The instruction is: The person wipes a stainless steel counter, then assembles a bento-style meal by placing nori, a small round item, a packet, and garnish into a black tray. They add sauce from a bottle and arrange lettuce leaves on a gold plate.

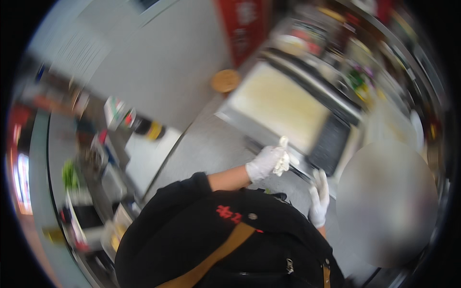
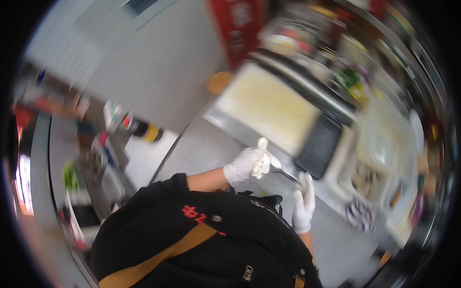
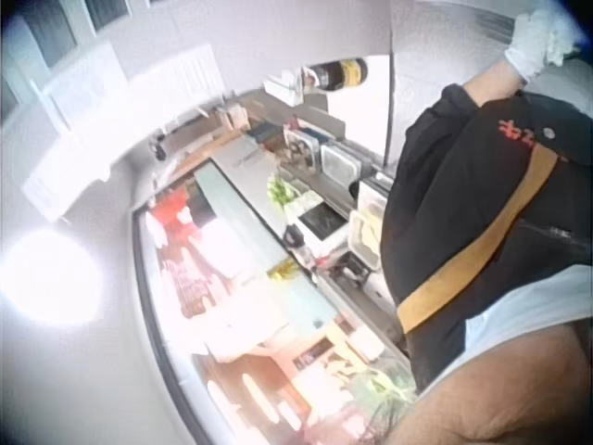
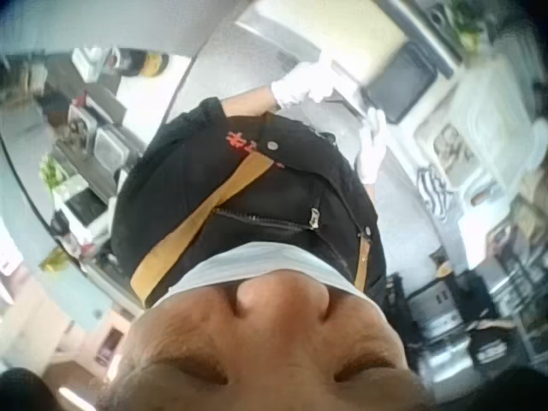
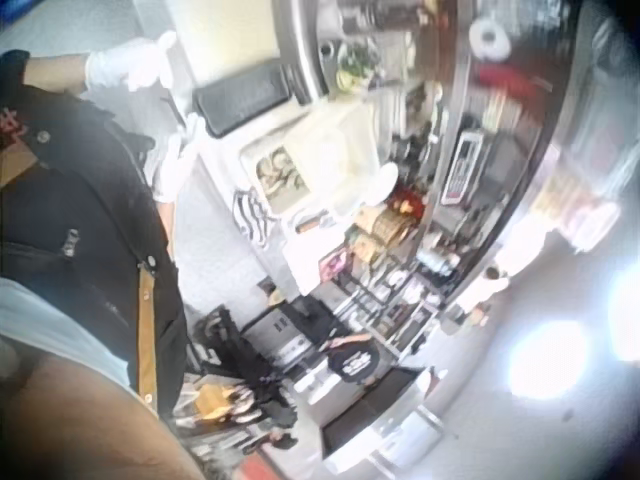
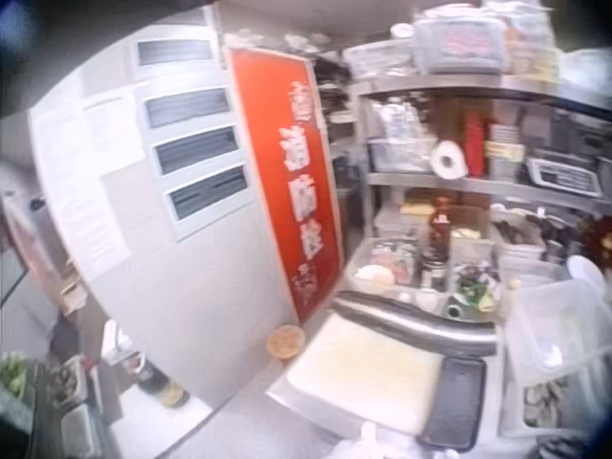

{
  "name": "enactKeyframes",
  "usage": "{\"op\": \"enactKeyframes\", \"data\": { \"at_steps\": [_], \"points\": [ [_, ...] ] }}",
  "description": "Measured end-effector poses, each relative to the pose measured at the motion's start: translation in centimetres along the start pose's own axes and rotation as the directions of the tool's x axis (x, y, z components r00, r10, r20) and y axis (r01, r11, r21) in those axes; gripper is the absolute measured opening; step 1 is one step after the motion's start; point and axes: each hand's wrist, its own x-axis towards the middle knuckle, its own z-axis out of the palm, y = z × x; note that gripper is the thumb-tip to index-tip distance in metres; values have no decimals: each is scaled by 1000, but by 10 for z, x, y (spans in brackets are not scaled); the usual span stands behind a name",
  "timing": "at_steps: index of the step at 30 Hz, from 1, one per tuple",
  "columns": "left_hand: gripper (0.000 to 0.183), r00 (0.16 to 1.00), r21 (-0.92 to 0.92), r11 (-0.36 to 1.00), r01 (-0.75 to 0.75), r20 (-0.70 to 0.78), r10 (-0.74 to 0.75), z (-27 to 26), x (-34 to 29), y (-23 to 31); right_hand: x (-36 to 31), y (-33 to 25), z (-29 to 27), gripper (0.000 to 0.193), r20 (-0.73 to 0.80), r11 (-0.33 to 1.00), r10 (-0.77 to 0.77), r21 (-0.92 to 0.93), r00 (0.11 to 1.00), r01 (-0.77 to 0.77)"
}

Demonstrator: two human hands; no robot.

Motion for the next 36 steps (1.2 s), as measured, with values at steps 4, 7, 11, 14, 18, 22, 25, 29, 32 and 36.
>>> {"op": "enactKeyframes", "data": {
  "at_steps": [4,7,11,14,18,22,25,29,32,36],
  "points": [
    [77,965,-40,985,-170,-208,158,-98,-65,-1,-20,28,58,56,56,957,286,-74,957,-282],
    [68,916,35,971,-236,-324,235,-167,-113,-21,-27,41,103,52,167,922,383,-125,908,-366],
    [48,836,451,859,-241,-353,420,-258,-183,-44,-20,57,166,53,317,851,516,-81,796,-520],
    [33,772,908,420,-1,-266,577,-330,-242,-57,-4,69,209,52,416,829,559,-246,717,-503],
    [37,511,386,878,284,-835,202,-436,-347,-91,13,76,221,49,571,886,454,-372,684,-277],
    [55,156,280,279,918,-906,394,-534,-492,-130,11,74,209,46,637,835,269,-528,723,155],
    [73,124,212,183,960,-907,403,-576,-508,-136,0,69,198,45,594,868,187,-473,782,152],
    [69,224,360,584,727,-929,294,-603,-330,-114,-13,52,169,41,389,801,102,-577,916,157],
    [66,588,693,624,361,-688,424,-520,-166,-115,-24,30,125,32,85,826,77,-564,993,-15],
    [60,758,992,-78,-101,128,640,-326,-38,-66,-34,1,18,22,-455,970,91,-161,886,-183]
  ]
}}
